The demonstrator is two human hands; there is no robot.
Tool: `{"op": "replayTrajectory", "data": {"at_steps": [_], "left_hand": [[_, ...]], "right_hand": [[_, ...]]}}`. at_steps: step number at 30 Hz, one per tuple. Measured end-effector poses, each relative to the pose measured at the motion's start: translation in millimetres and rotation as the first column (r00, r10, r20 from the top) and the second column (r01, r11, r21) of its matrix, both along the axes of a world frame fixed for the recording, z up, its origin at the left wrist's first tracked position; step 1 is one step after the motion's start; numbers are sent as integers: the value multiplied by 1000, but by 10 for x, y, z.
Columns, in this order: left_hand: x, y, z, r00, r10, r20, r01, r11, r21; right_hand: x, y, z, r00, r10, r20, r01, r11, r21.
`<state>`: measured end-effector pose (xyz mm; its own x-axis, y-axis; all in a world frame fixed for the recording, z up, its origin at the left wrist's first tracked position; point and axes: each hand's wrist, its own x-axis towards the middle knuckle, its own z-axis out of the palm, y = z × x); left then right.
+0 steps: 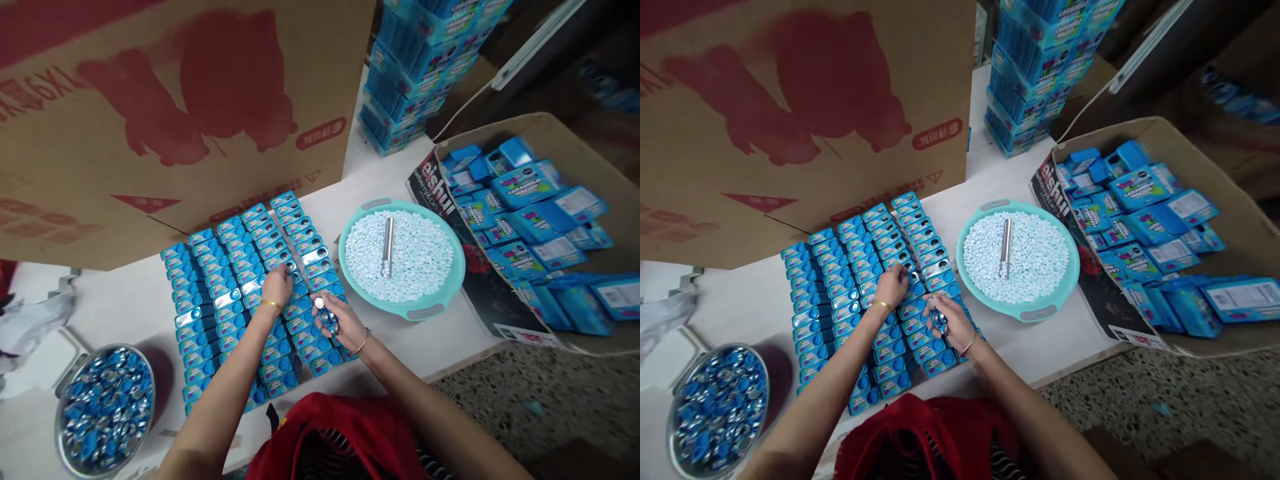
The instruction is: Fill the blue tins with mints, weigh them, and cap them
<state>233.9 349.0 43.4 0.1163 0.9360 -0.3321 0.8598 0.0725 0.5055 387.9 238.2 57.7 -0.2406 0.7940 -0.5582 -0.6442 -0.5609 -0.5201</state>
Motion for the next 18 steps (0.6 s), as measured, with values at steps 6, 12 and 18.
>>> {"op": "replayTrajectory", "data": {"at_steps": [6,12,18], "left_hand": [[29,254,-108,963,-101,-251,56,982,-183],[21,379,-66,930,-139,-339,56,968,-245],[108,-104,249,945,-288,156,298,954,-45]], "right_hand": [[-26,46,-94,998,-56,-2,55,993,-103],[-135,105,-141,993,-114,16,115,978,-173],[-182,245,-141,980,-198,5,192,940,-281]]}}
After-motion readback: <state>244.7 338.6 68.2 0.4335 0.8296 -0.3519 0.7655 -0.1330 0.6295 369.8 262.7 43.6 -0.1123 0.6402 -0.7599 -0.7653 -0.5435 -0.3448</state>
